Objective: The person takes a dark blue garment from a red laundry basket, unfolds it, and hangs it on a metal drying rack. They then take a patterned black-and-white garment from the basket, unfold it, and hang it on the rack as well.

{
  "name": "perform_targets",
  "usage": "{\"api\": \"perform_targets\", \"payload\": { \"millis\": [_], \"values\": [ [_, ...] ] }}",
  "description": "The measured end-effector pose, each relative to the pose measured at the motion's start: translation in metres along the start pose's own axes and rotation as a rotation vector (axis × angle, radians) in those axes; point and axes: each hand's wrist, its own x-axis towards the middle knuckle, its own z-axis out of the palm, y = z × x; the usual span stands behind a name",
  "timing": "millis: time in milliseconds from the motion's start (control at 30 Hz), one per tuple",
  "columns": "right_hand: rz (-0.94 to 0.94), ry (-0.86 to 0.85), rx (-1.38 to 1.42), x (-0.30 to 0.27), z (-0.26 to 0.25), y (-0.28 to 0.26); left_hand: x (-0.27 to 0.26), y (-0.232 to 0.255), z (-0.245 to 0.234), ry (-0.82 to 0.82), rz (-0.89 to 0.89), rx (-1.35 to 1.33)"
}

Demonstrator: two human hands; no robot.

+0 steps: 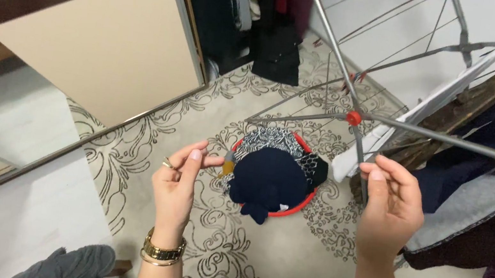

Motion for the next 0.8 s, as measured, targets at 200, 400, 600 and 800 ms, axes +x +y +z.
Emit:
{"api": "perform_targets", "payload": {
  "millis": [200, 400, 600, 800],
  "values": [
    [0.052, -0.036, -0.046, -0.012, 0.001, 0.026, -0.002, -0.027, 0.000, 0.035, -0.058, -0.044],
    [0.068, -0.080, -0.085, -0.019, -0.001, 0.046, -0.013, -0.053, 0.004, 0.021, -0.111, -0.017],
    [0.207, -0.104, -0.084, -0.031, 0.000, 0.079, -0.034, -0.080, 0.008, 0.052, -0.205, 0.028],
    [0.173, -0.249, -0.075, -0.032, 0.010, 0.133, -0.042, -0.115, 0.020, 0.011, -0.275, 0.102]
  ]
}}
